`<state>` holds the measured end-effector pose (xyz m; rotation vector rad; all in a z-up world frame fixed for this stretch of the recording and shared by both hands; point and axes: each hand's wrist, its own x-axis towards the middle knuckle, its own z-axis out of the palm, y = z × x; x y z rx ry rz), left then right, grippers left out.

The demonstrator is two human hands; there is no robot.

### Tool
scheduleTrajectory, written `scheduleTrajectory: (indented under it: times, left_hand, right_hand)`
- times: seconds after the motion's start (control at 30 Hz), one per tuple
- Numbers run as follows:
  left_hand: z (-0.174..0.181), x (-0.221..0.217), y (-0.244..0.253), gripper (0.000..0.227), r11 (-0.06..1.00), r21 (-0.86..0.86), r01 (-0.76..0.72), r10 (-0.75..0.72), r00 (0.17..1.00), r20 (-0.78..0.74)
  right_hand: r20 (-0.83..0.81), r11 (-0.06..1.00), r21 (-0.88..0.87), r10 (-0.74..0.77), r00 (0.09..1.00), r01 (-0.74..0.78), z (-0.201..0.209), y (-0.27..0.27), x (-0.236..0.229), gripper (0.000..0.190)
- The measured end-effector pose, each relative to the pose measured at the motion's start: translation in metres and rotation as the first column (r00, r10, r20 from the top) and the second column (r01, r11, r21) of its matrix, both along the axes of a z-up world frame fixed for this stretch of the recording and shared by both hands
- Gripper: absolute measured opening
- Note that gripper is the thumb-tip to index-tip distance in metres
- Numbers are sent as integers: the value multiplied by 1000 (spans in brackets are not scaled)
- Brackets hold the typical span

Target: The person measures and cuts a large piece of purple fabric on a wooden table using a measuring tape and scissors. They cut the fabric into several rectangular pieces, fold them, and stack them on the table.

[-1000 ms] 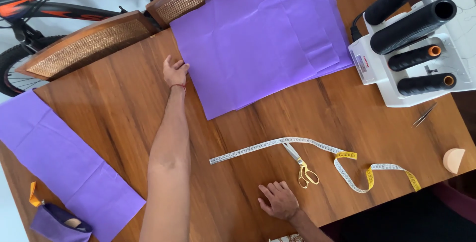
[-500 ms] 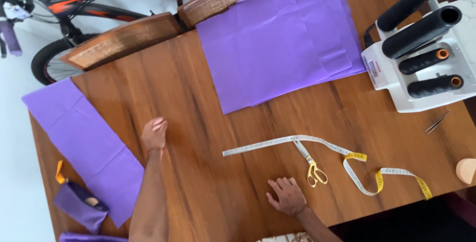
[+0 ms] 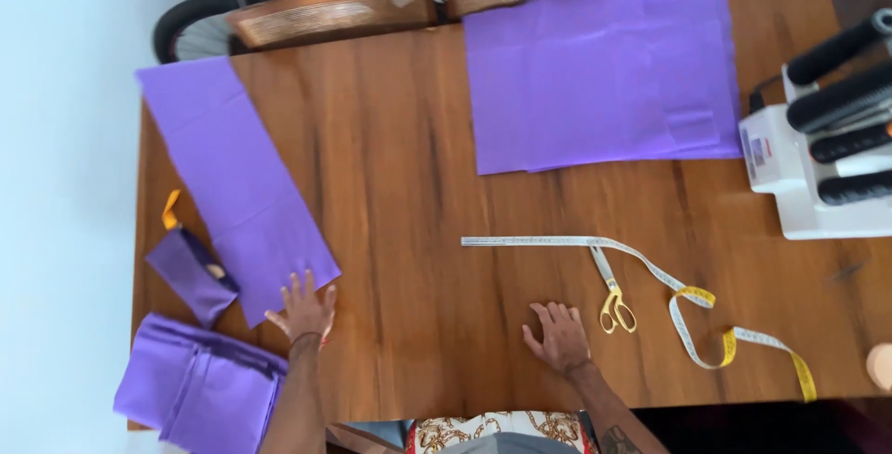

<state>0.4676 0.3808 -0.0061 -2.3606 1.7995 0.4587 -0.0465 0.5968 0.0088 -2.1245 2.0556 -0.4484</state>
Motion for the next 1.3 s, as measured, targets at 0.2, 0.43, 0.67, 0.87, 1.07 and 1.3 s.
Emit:
scheduleTrajectory:
  times: [0.2, 0.43, 0.67, 0.87, 1.07, 1.3]
  left_hand:
    - [53, -51, 11, 80, 979, 143, 144, -139, 989, -51]
    - [60, -137, 85, 70, 896, 97, 433, -435, 901, -2]
    - [89, -174, 170, 71, 775, 183, 605, -590, 796, -137]
    - [70, -164, 206, 69, 747, -56, 662, -638, 691, -340]
    - [46, -124, 180, 61, 757, -2, 654, -642, 743, -190]
    - [19, -129, 175, 65, 746, 1, 666, -656, 736, -166]
  right_hand:
    - [21, 986, 120, -117, 993, 113, -4, -3, 8, 44]
    - [-58, 951, 240, -186, 981, 194, -4, -44, 6, 29]
    - [-129, 997, 53, -42, 991, 49, 17, -98, -11, 36]
    - [-174, 989, 130, -45, 984, 68, -6, -137, -31, 57]
    - [-233, 913, 354, -127, 964, 205, -49, -154, -67, 56]
    - [-330, 953, 238, -102, 939, 187, -27, -128, -73, 33]
